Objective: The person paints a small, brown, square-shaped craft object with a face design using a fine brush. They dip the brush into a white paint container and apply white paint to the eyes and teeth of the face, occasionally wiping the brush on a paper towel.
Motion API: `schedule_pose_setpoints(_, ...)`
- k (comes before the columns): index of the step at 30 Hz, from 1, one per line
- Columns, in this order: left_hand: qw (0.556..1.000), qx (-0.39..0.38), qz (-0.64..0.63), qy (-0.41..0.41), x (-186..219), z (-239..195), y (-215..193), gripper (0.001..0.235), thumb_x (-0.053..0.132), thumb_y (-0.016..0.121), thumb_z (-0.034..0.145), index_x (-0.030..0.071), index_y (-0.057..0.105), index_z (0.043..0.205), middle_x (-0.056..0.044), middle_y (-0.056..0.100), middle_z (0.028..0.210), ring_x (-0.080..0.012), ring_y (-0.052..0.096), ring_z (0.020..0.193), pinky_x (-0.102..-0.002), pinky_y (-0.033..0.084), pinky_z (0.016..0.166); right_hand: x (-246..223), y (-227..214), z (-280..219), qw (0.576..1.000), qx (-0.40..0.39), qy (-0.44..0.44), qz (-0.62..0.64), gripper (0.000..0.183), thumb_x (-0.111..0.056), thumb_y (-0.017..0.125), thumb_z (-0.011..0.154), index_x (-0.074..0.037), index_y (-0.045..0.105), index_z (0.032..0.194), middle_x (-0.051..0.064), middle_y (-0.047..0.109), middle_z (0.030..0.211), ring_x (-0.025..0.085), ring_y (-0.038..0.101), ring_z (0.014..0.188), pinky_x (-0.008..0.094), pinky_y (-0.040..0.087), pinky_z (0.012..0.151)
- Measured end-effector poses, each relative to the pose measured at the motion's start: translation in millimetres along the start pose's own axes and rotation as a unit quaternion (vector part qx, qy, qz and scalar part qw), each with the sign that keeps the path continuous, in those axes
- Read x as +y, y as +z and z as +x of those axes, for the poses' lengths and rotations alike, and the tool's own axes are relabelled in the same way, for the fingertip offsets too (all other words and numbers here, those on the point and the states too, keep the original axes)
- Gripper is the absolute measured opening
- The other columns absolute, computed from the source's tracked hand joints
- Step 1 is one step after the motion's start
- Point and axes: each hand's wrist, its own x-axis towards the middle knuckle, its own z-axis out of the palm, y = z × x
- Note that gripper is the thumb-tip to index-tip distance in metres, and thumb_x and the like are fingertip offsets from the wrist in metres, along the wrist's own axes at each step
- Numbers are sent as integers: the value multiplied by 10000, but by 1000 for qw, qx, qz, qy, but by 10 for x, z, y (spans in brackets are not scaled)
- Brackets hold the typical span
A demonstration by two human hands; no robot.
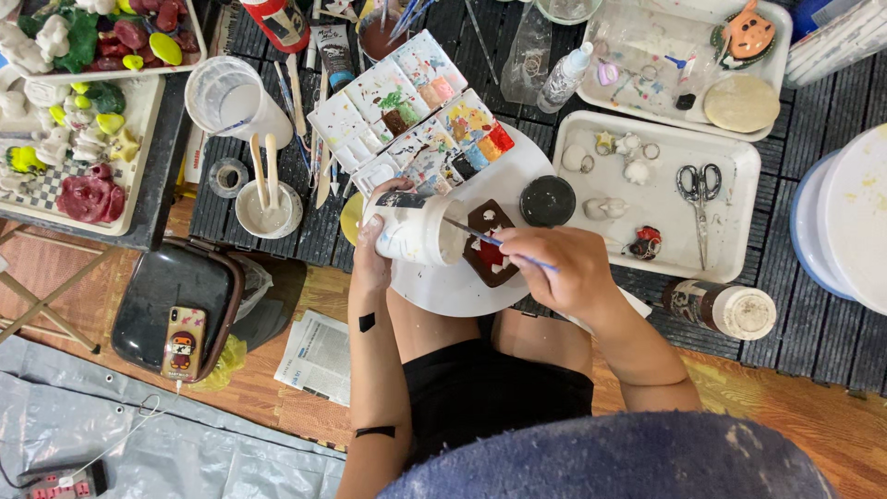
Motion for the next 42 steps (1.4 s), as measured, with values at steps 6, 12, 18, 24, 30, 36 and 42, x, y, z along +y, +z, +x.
schedule_pose_setpoints(6, 1000, 12, -19, 3, 9, -8, -38, 825, 545, 648, 878, -33, 468, 1439, -187, 586, 1344, -285, 598, 1265, -409, 459, 1125, 237, 120, -218, 973, 47, 90, 205, 112, 20, 534, 1028, -31, 585, 1114, 188, 743, 1098, 171, 719, 776, 293, 595, 713)
schedule_pose_setpoints(12, 998, 58, 0, 32, 49, -61, -113, 789, 520, 593, 881, -38, 469, 1425, -210, 580, 1369, -310, 595, 1286, -425, 452, 1144, 428, 282, -391, 932, 114, 135, 315, 96, -89, 459, 1111, -34, 526, 1152, 214, 709, 1112, 166, 683, 760, 278, 535, 700)
schedule_pose_setpoints(18, 969, 189, -11, 158, 12, -223, -191, 731, 512, 507, 910, -23, 479, 1407, -192, 559, 1350, -330, 572, 1300, -458, 458, 1140, 616, 378, -186, 906, 147, 218, 332, 118, -152, 442, 1140, -47, 476, 1181, 189, 694, 1115, 141, 681, 744, 215, 431, 606)
schedule_pose_setpoints(24, 923, 281, -27, 261, -205, -270, -201, 734, 556, 441, 936, -4, 461, 1409, -163, 531, 1356, -331, 541, 1329, -469, 437, 1148, 920, 682, 337, 920, 70, 255, 289, 123, -123, 462, 1143, -19, 490, 1203, 143, 722, 1115, 106, 677, 792, 227, 452, 654)
schedule_pose_setpoints(30, 925, 277, -14, 260, -244, -252, -277, 759, 589, 488, 934, -1, 458, 1410, -159, 531, 1332, -313, 545, 1303, -455, 424, 1147, 1067, 1093, 844, 921, 30, 218, 321, 122, -93, 503, 1133, -3, 530, 1212, 102, 682, 1080, 110, 680, 848, 261, 558, 788)
schedule_pose_setpoints(36, 929, 261, -11, 262, -317, -247, -320, 789, 613, 543, 915, 4, 452, 1408, -157, 535, 1332, -299, 549, 1284, -440, 411, 1150, 1007, 1186, 1003, 938, -15, 225, 263, 135, -107, 517, 1118, 1, 561, 1185, 101, 752, 1052, 109, 702, 830, 263, 583, 762)
schedule_pose_setpoints(42, 933, 249, -21, 258, -387, -264, -373, 786, 599, 572, 905, 14, 437, 1413, -150, 521, 1335, -293, 550, 1284, -438, 413, 1148, 931, 1159, 1049, 955, -46, 221, 195, 143, -110, 539, 1096, -17, 582, 1195, 93, 765, 1049, 124, 752, 854, 261, 591, 716)
